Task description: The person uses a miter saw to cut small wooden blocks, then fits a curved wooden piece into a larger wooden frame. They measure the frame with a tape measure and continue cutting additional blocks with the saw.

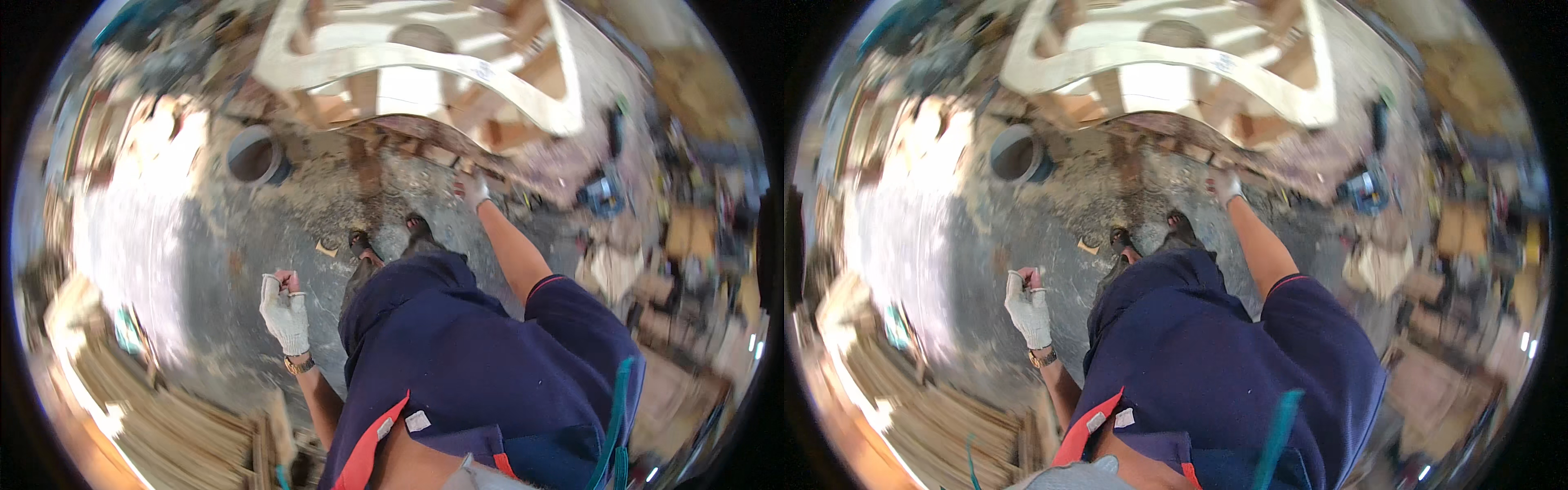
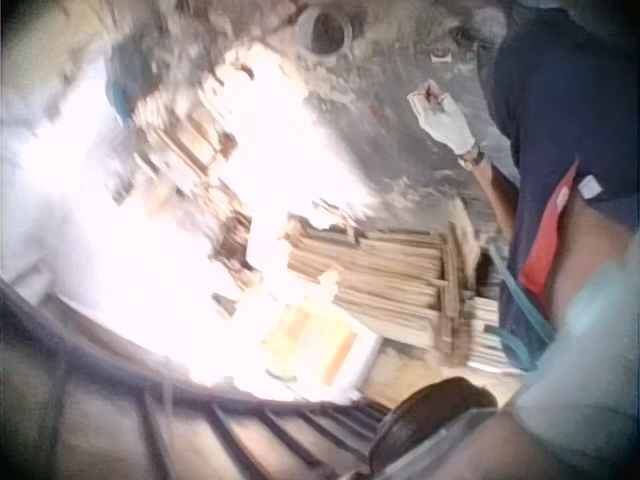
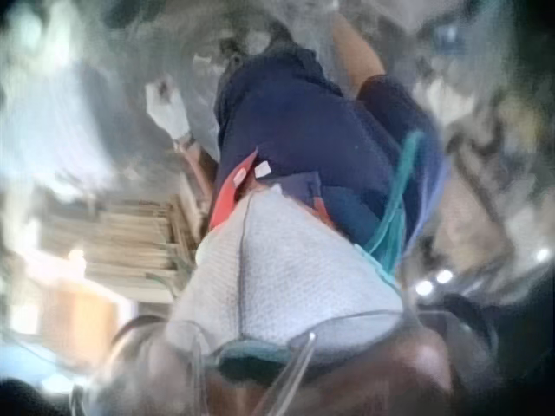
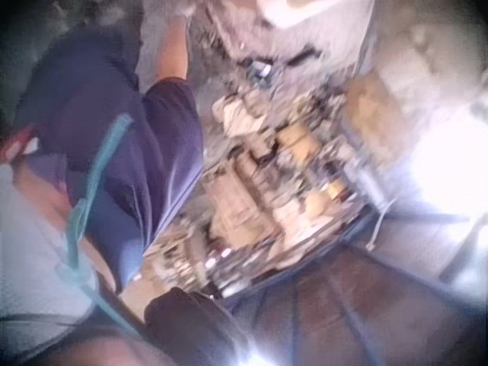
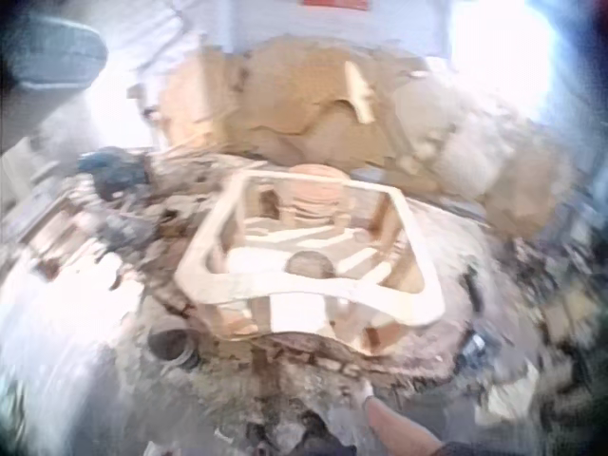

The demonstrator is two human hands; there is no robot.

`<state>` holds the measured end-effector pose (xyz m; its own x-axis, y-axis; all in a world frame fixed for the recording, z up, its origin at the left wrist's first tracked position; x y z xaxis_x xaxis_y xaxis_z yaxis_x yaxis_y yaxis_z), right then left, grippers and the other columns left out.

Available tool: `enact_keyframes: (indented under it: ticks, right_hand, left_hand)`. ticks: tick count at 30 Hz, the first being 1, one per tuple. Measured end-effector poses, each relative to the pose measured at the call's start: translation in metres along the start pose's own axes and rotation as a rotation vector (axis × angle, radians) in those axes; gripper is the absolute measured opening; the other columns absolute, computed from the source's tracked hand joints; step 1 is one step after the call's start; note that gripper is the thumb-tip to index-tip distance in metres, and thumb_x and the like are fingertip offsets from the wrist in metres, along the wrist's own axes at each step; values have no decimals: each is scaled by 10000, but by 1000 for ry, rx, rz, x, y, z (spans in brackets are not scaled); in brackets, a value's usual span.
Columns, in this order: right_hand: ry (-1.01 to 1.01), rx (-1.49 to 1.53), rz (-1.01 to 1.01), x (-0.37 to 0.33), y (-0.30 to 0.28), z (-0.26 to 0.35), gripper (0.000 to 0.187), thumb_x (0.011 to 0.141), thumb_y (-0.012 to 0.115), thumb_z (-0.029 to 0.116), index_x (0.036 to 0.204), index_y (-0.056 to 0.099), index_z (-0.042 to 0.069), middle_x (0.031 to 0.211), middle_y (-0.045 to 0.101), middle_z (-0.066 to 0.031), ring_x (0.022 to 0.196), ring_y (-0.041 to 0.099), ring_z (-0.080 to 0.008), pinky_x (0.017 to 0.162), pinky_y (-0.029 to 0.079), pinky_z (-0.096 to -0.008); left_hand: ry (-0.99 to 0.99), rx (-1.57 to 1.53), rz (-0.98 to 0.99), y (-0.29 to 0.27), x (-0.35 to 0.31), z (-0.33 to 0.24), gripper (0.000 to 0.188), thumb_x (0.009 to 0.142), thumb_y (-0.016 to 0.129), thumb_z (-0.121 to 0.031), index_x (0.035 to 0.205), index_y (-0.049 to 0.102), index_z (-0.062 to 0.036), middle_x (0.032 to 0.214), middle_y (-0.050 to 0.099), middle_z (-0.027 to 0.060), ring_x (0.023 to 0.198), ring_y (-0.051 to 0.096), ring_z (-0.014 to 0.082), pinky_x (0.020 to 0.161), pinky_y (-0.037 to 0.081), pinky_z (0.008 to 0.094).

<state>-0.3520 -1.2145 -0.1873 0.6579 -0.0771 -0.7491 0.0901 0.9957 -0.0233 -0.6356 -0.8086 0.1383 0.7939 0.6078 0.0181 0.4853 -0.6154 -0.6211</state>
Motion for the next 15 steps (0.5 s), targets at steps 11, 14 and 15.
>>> enact_keyframes:
  ticks: [11,14,15]
  right_hand:
    - [-129,-150,316,184,0,-1,258,1034,611,385,1051,544,136,871,514,-13,786,528,-210,785,473,-348]
    - [-140,-253,486,200,-9,21,287,1038,609,425,1031,590,139,837,563,-7,736,546,-182,746,468,-306]
    - [-137,-293,542,199,-12,30,300,1039,611,436,1053,604,136,848,595,-15,733,566,-176,735,474,-291]
  left_hand:
    - [-217,248,-280,53,-167,-68,238,905,779,-236,984,673,-38,932,675,134,879,693,356,750,547,434]
    - [-341,184,-370,82,-200,-75,215,892,777,-173,987,655,-25,953,675,135,874,699,333,753,555,427]
    - [-362,90,-425,89,-210,-78,207,884,775,-146,990,648,-21,960,675,136,873,700,327,757,557,422]
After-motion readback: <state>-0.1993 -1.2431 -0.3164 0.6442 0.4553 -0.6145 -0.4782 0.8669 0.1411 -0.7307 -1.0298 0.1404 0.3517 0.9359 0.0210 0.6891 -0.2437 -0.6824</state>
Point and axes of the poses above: each hand's wrist, its own x-axis towards the middle knuckle, its own y-axis out of the palm, z = x × y, the point moved 1 cm from there along x, towards the middle knuckle
